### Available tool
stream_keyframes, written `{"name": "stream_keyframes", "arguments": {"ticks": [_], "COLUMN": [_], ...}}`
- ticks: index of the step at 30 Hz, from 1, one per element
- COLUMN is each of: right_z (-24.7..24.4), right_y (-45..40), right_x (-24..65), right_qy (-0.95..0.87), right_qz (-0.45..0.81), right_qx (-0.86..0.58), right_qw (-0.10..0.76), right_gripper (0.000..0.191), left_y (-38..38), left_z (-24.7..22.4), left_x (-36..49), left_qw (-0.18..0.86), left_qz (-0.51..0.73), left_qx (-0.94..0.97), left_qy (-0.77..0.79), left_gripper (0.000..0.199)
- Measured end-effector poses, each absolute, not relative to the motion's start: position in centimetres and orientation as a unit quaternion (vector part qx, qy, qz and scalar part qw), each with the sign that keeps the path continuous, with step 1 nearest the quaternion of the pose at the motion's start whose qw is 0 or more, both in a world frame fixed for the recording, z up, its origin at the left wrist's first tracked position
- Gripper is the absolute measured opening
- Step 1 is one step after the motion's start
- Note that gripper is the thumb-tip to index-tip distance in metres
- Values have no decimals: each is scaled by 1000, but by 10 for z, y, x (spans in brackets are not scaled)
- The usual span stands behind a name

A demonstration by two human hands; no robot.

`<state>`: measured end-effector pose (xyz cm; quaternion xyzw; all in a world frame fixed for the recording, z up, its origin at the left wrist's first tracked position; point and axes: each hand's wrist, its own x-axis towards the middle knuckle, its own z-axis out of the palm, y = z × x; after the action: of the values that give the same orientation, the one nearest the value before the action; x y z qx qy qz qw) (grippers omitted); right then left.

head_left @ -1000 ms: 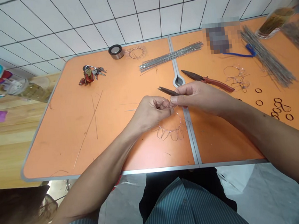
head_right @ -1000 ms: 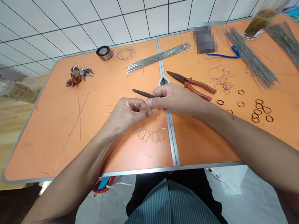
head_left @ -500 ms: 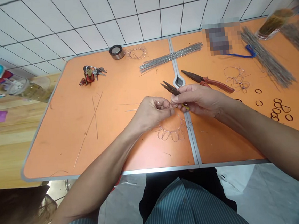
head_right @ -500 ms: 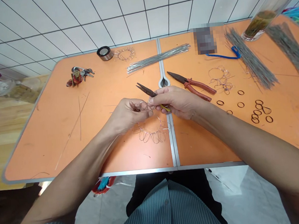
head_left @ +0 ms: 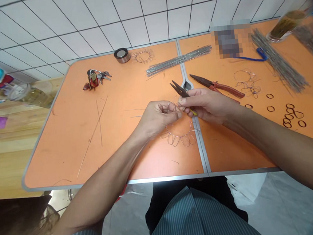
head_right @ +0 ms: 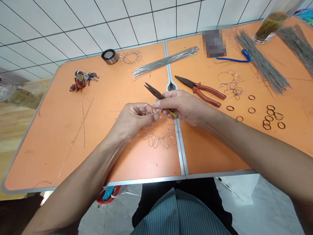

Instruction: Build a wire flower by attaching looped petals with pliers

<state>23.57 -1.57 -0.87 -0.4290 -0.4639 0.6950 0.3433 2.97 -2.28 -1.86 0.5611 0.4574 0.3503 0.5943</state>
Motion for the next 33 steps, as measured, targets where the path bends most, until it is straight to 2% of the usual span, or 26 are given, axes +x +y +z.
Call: {"name": "stream_keyframes", "arguments": {"ticks": [4,9,14,19,27,33], "right_z": [-6,3,6,9,1,1], "right_y": [-17,-25,-27,-27,-25,-26], "right_x": [245,250,243,244,255,248], "right_qy": [-578,-642,-639,-641,-638,-643], "right_qz": [566,465,452,445,481,453], "right_qx": [-475,-523,-537,-555,-512,-533], "right_qw": [347,314,314,289,317,311], "right_gripper": [32,26,11,11,36,19], "left_y": [-21,-16,-15,-16,-15,-15], "left_z": [-20,-21,-21,-20,-18,-20], "left_x": [29,27,25,23,20,20], "left_qw": [598,609,637,630,602,606], "left_qz": [357,405,408,386,425,432], "left_qx": [553,498,463,491,493,474], "left_qy": [457,466,462,461,462,471], "left_gripper": [13,21,26,27,31,29]}}
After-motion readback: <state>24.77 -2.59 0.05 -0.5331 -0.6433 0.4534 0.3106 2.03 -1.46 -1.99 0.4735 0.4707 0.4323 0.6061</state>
